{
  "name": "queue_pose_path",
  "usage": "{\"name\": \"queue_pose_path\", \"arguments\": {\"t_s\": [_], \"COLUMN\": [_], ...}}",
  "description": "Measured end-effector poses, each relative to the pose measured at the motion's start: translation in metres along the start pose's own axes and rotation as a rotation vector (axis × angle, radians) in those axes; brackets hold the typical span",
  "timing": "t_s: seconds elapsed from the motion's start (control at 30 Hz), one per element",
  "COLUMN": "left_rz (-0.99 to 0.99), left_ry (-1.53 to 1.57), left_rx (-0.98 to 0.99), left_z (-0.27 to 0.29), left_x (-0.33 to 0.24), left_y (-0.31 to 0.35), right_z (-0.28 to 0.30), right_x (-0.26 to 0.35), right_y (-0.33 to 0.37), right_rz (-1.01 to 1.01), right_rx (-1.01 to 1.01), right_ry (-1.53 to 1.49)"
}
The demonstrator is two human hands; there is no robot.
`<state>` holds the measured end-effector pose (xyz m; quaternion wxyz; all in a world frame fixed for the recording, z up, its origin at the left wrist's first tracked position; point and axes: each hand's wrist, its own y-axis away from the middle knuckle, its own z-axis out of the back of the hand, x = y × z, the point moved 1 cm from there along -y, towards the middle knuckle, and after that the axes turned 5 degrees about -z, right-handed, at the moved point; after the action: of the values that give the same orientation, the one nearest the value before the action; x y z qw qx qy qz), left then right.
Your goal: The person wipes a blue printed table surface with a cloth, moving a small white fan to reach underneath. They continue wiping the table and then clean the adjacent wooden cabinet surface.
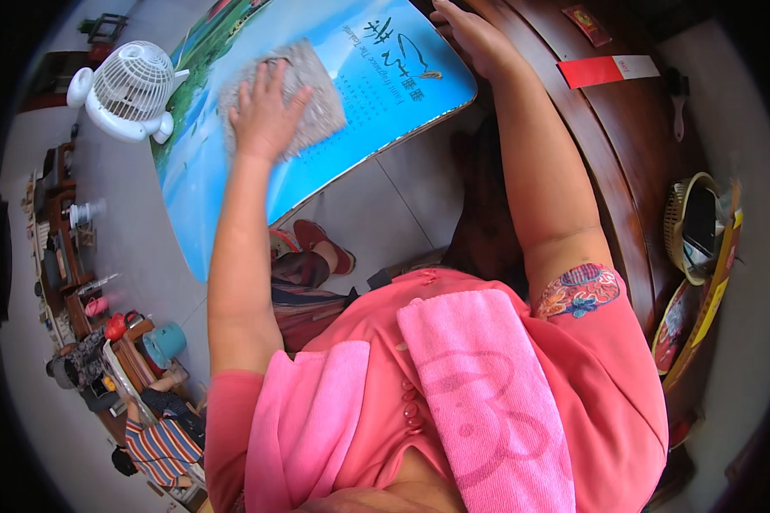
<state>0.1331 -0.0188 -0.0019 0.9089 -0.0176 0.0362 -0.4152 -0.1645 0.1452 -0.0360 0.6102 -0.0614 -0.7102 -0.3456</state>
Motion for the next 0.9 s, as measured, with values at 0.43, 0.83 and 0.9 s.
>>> {"name": "queue_pose_path", "arguments": {"t_s": [0.43,0.83,0.9], "left_rz": [0.205,0.235,0.185], "left_ry": [-0.058,-0.051,-0.025], "left_rx": [-0.016,-0.024,-0.036], "left_z": [-0.019,-0.019,-0.021], "left_x": [0.098,0.089,0.066], "left_y": [-0.156,-0.128,-0.111], "right_z": [-0.010,-0.017,-0.007], "right_x": [0.019,0.020,0.014], "right_y": [0.002,0.002,-0.003], "right_rz": [0.005,-0.026,-0.036], "right_rx": [0.149,0.087,0.048], "right_ry": [-0.063,-0.043,-0.016]}}
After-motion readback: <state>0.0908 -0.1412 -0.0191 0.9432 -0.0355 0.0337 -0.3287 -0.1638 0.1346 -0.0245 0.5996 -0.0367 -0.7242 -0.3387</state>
